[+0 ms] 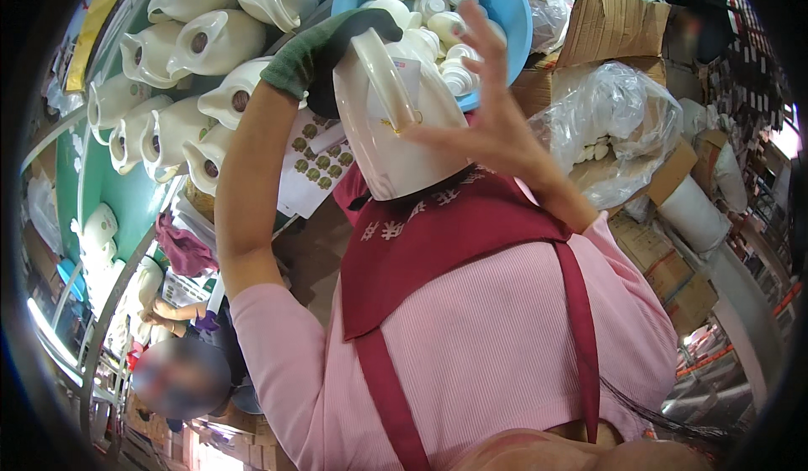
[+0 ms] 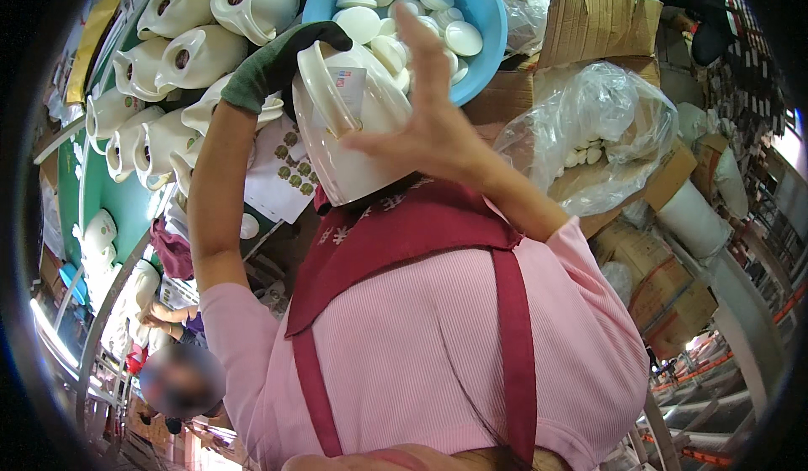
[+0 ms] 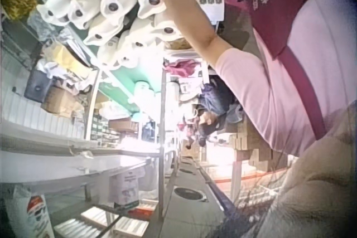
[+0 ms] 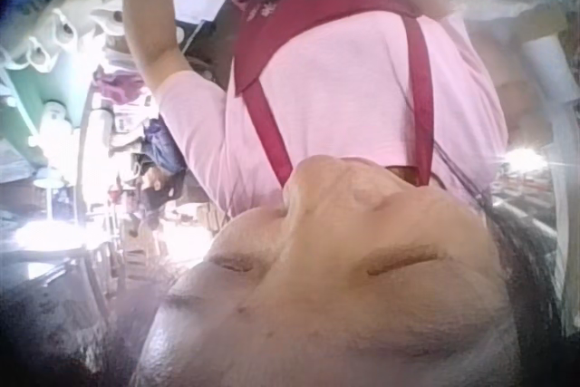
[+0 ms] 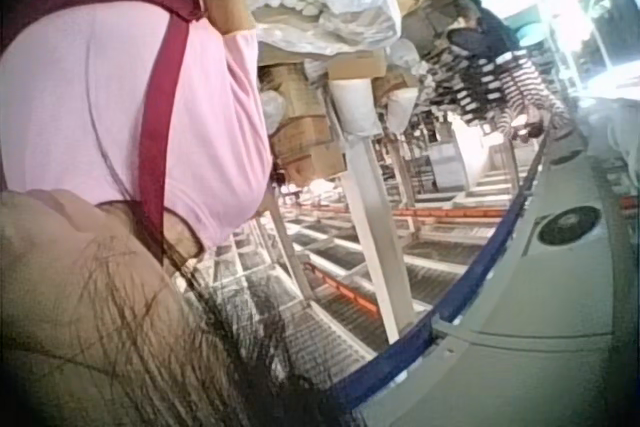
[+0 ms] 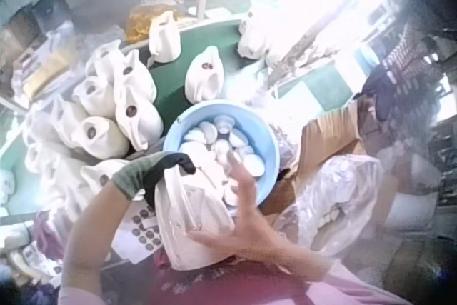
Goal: The person assembles white ceramic pitchers by picking up each body, applying a small sticker to the side, and inserting a white plastic stopper into the spout. The finished pitchers are placed on a green conveyor belt. The person repeats this process for multiple units.
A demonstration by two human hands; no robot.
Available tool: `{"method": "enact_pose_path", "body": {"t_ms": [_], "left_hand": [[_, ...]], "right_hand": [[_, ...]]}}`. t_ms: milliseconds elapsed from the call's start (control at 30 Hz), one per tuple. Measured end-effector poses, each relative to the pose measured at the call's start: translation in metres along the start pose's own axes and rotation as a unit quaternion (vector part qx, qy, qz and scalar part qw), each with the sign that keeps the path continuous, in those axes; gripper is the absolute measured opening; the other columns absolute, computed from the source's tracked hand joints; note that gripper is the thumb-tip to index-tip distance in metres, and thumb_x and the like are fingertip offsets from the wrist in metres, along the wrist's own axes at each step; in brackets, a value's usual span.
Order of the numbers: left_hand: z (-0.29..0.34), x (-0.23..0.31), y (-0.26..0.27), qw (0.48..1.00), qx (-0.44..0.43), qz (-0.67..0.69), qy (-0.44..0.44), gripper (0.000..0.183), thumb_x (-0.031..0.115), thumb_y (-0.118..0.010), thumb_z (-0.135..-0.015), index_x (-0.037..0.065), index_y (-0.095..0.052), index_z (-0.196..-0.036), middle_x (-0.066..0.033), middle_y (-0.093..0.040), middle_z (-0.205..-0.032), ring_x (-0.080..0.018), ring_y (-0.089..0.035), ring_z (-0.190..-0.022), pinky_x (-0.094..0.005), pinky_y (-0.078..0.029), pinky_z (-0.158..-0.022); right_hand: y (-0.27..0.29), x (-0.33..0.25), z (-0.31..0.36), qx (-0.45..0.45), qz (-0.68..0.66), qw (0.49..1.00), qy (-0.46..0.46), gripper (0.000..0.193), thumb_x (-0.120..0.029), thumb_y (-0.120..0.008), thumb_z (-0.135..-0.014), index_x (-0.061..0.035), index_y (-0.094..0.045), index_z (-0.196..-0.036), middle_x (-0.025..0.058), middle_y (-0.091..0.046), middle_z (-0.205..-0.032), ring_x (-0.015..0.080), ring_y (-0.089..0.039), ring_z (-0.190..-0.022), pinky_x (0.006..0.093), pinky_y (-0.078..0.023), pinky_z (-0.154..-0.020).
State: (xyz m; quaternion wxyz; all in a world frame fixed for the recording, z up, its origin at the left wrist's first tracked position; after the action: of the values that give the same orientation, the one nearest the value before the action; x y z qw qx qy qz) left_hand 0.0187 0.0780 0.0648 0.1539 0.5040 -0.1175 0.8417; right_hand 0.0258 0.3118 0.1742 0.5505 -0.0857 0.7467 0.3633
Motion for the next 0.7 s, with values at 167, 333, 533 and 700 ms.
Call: {"method": "enact_pose_path", "body": {"t_ms": [167,333,533,700], "left_hand": [[0.002,0.008,-0.008,0.997,0.039,0.072,0.004,0.031,0.027,-0.046,-0.101,0.011,-0.065,-0.121,-0.0036,-0.064,-0.121,-0.0183,-0.058,-0.114,-0.0345,-0.045,-0.107],[-0.004,0.014,-0.009,0.997,0.024,0.048,0.058,0.043,0.041,-0.042,-0.102,0.011,-0.065,-0.121,-0.0039,-0.063,-0.12,-0.0196,-0.058,-0.114,-0.0371,-0.044,-0.108],[-0.008,0.001,-0.002,1.0,0.018,0.0,-0.014,0.034,0.021,-0.043,-0.101,0.009,-0.064,-0.125,-0.0064,-0.065,-0.124,-0.0203,-0.058,-0.116,-0.0368,-0.042,-0.11],[-0.011,0.008,0.001,1.0,0.018,-0.022,0.005,0.034,0.008,-0.043,-0.098,0.008,-0.064,-0.125,-0.0076,-0.066,-0.127,-0.02,-0.057,-0.118,-0.0358,-0.04,-0.111]], "right_hand": [[0.053,-0.004,0.003,-0.063,-0.167,0.978,-0.109,0.078,-0.006,-0.079,-0.084,-0.0063,-0.037,-0.149,0.0076,-0.068,-0.112,0.0208,-0.058,-0.118,0.0452,-0.034,-0.116],[0.043,-0.022,0.01,-0.155,-0.036,0.987,-0.018,0.057,-0.003,-0.072,-0.086,-0.0098,-0.05,-0.139,-0.0017,-0.066,-0.099,0.0243,-0.053,-0.113,0.0447,-0.028,-0.112],[0.032,-0.032,0.007,-0.204,0.008,0.979,-0.025,0.052,-0.005,-0.071,-0.088,-0.0166,-0.055,-0.136,-0.0035,-0.065,-0.102,0.026,-0.048,-0.116,0.0461,-0.025,-0.112],[0.024,-0.03,0.007,-0.2,0.011,0.979,-0.035,0.049,-0.005,-0.07,-0.088,-0.0158,-0.057,-0.134,-0.0033,-0.065,-0.101,0.0263,-0.046,-0.118,0.0451,-0.024,-0.112]]}}
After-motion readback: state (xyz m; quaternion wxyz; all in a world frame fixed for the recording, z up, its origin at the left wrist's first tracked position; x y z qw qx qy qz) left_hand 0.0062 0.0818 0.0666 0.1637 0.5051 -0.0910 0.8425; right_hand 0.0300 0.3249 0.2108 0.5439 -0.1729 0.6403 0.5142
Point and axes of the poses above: each hand's wrist, its own z-axis away from the middle knuckle, its own y-axis out of the back of the hand, x = y × z, the point moved 3 cm from there along -z, towards the middle knuckle
